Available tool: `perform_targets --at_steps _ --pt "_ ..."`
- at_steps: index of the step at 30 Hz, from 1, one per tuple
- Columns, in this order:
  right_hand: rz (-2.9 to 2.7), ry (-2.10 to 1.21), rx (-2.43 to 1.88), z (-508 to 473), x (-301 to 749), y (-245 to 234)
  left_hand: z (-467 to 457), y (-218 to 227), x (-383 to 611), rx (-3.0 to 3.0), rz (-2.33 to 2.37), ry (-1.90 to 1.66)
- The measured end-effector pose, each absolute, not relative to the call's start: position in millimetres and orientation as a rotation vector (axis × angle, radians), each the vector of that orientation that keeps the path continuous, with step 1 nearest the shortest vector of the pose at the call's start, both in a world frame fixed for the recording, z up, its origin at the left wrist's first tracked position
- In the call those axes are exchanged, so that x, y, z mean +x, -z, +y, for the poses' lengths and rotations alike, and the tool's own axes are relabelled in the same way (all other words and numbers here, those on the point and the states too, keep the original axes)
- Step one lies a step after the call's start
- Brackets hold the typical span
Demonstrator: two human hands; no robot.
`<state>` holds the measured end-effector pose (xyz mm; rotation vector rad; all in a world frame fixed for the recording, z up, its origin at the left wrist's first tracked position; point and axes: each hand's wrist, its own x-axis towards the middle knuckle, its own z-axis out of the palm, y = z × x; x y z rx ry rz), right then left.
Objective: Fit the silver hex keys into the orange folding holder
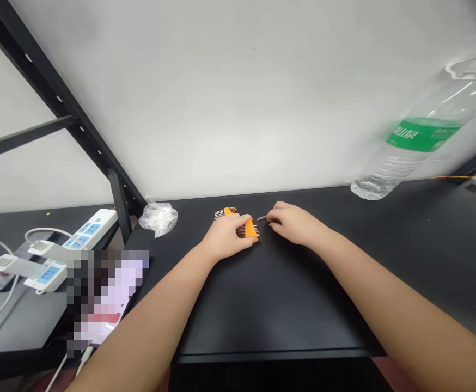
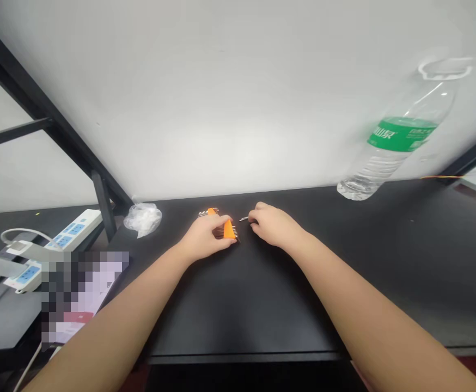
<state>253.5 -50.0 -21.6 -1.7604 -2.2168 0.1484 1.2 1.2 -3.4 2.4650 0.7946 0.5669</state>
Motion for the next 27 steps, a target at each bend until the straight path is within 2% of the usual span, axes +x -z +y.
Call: perform_targets --at_steps 9,16,22,27 --pt "-2.248 -0.075 -1.776 -50.6 248.4 20.9 0.0 0.4 0.4 2.453 0.793 -0.574" --pt "-2.246 -0.079 -1.953 -62.4 233.2 12.9 -0.5 -0.2 1.2 2.437 0.765 -0.558" --pt "-2.228 -0.367 -1.642 -68.0 225.3 -7.6 -1.5 -1.2 2.1 2.446 0.734 -0.583" --pt "-2.198 -0.324 -1.479 -68.5 225.4 -14.3 -2.3 -3.4 2.8 2.435 0.744 -0.575"
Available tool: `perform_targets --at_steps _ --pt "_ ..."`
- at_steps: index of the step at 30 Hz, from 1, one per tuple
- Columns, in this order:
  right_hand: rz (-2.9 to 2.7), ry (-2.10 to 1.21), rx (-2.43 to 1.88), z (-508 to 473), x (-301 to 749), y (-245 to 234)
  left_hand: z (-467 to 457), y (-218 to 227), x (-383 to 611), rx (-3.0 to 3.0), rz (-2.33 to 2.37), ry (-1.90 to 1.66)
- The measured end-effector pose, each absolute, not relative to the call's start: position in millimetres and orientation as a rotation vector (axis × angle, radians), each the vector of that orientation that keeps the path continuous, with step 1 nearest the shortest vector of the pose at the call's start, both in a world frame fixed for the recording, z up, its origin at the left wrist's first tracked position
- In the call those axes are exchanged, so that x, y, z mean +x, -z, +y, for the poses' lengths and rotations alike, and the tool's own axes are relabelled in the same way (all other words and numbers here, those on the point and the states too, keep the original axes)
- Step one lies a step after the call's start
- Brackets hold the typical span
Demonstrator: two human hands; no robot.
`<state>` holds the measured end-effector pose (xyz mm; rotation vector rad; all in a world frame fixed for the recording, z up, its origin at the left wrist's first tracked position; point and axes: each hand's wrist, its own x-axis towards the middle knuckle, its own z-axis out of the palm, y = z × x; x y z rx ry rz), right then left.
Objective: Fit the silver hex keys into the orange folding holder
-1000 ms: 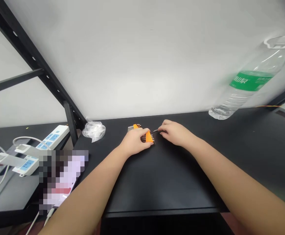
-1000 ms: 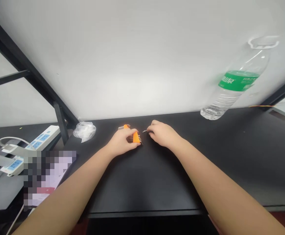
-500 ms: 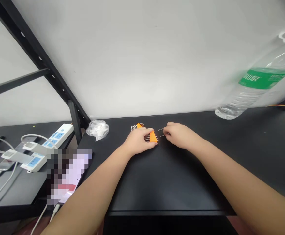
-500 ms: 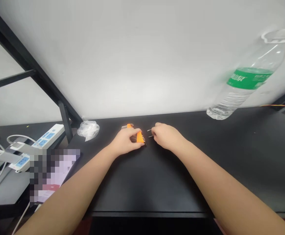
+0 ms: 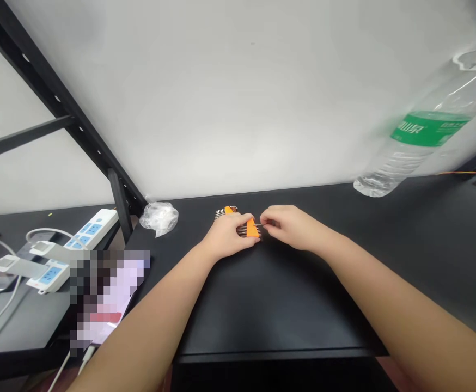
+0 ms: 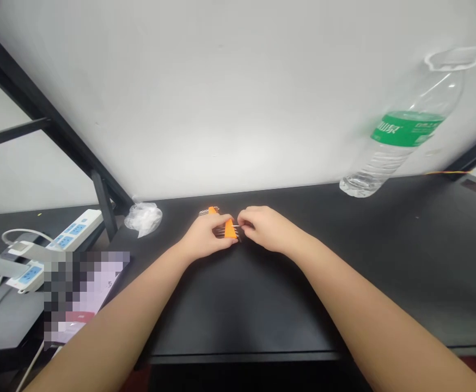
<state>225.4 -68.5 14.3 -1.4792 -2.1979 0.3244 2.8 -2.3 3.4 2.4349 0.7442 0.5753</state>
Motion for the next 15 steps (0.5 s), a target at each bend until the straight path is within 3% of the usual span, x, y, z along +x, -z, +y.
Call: perform_targets --at_steps 15 --pt "-2.218 -0.291 -1.438 -68.0 229.5 -11.9 -1.9 -1.4 2.6 2.454 0.684 -0.597"
